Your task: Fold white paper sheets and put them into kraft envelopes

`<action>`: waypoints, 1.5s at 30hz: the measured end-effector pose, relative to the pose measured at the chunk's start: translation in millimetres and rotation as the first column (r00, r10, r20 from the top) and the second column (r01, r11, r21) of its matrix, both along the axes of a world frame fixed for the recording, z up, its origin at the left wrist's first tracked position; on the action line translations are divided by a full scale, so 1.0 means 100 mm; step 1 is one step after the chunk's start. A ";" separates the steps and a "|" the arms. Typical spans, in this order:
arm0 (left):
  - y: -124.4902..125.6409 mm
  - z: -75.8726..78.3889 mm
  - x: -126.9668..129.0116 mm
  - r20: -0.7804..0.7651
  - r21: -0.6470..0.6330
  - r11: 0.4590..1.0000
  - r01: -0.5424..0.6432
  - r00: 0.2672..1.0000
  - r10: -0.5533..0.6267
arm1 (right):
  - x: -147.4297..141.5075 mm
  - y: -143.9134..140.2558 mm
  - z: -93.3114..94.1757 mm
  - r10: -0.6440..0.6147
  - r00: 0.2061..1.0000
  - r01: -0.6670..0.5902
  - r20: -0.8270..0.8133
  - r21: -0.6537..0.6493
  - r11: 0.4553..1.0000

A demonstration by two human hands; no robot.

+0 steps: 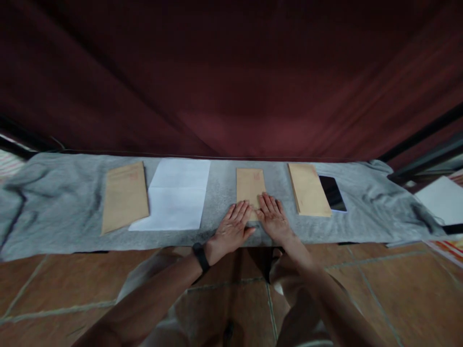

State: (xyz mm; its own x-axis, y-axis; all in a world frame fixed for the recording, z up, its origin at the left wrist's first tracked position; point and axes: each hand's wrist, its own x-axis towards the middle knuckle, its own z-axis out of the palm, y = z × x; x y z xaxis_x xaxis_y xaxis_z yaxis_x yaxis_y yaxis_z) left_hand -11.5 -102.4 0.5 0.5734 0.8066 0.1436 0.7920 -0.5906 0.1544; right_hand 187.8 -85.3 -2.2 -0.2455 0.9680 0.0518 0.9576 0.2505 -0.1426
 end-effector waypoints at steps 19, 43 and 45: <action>-0.01 0.19 -0.02 -0.154 -0.039 0.999 0.032 0.987 -0.038 | -0.36 -0.46 -0.08 0.260 0.935 -0.224 -0.241 0.168 0.960; 0.15 0.10 -0.06 0.317 -0.226 0.966 -0.125 0.928 0.195 | -0.27 -0.48 -0.10 0.190 0.980 -0.176 -0.054 0.196 0.965; 0.22 0.08 -0.03 0.456 -0.316 0.940 -0.127 0.849 0.268 | -0.30 -0.47 -0.09 0.169 0.985 -0.158 -0.031 0.224 0.962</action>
